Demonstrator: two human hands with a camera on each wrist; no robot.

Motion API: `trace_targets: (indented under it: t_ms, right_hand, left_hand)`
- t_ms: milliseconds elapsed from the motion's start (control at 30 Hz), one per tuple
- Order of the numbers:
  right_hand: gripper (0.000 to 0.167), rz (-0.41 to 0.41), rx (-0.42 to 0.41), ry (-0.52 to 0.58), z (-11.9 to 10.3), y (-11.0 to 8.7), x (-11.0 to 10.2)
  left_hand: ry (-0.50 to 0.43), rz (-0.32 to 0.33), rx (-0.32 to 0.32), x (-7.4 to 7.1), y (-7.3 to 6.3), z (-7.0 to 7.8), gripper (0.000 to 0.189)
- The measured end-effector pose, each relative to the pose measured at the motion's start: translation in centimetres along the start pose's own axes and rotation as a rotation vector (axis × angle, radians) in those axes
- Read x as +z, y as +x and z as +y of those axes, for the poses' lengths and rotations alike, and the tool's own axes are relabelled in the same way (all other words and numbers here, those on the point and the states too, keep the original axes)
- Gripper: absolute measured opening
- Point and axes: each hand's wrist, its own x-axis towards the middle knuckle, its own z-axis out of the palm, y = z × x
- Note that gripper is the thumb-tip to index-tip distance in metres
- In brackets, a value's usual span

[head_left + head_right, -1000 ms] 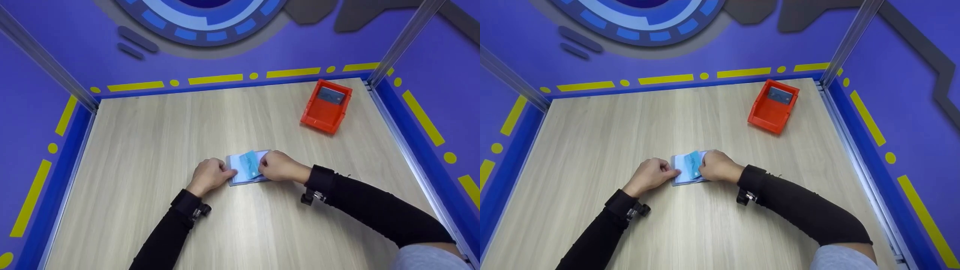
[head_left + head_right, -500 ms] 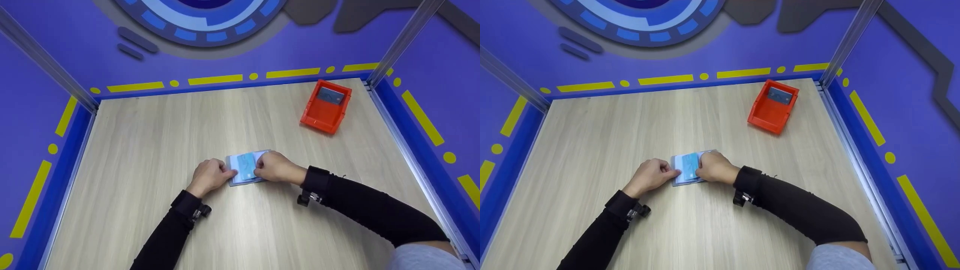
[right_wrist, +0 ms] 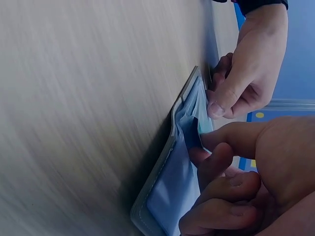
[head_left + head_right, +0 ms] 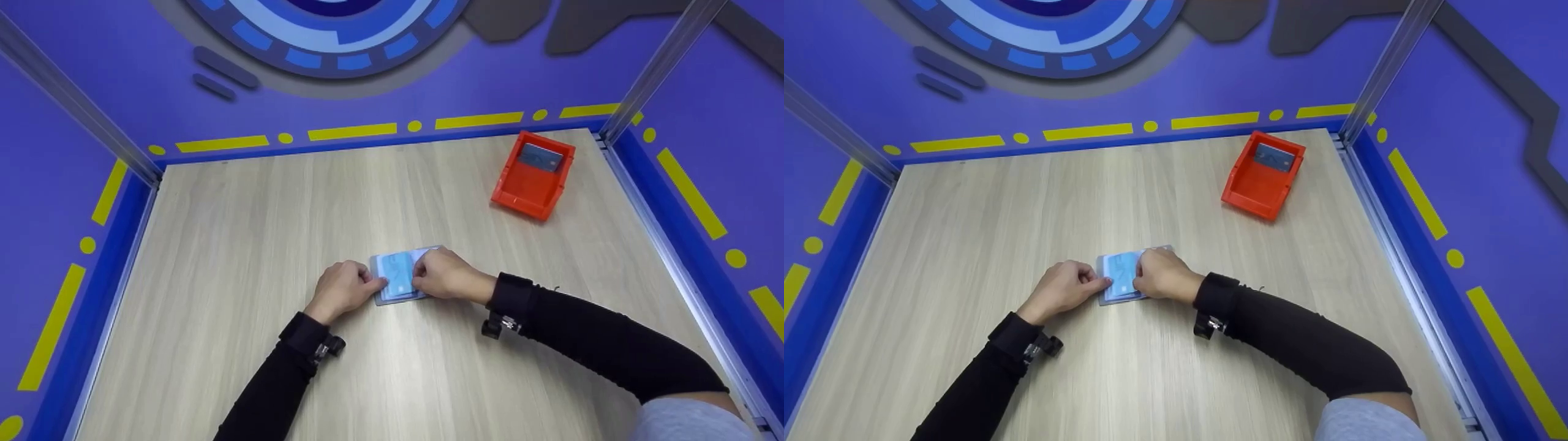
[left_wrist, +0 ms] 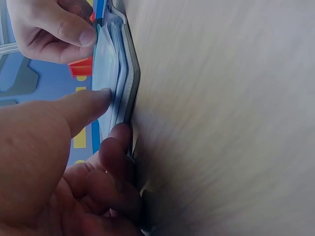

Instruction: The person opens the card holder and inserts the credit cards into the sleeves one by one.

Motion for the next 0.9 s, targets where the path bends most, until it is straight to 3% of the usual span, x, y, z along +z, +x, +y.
trace_targets:
  t_ms: [433,900]
  right_hand:
    - [0.015,0.064,-0.09,-0.027,-0.15,-0.07,0.55]
    - [0.017,0.06,-0.084,-0.01,-0.06,-0.27,-0.3]
  left_hand:
    - [0.013,0.003,0.004,0.08,-0.08,0.06,0.042]
    - [0.018,0.012,0.014,0.12,-0.16,-0.09,0.043]
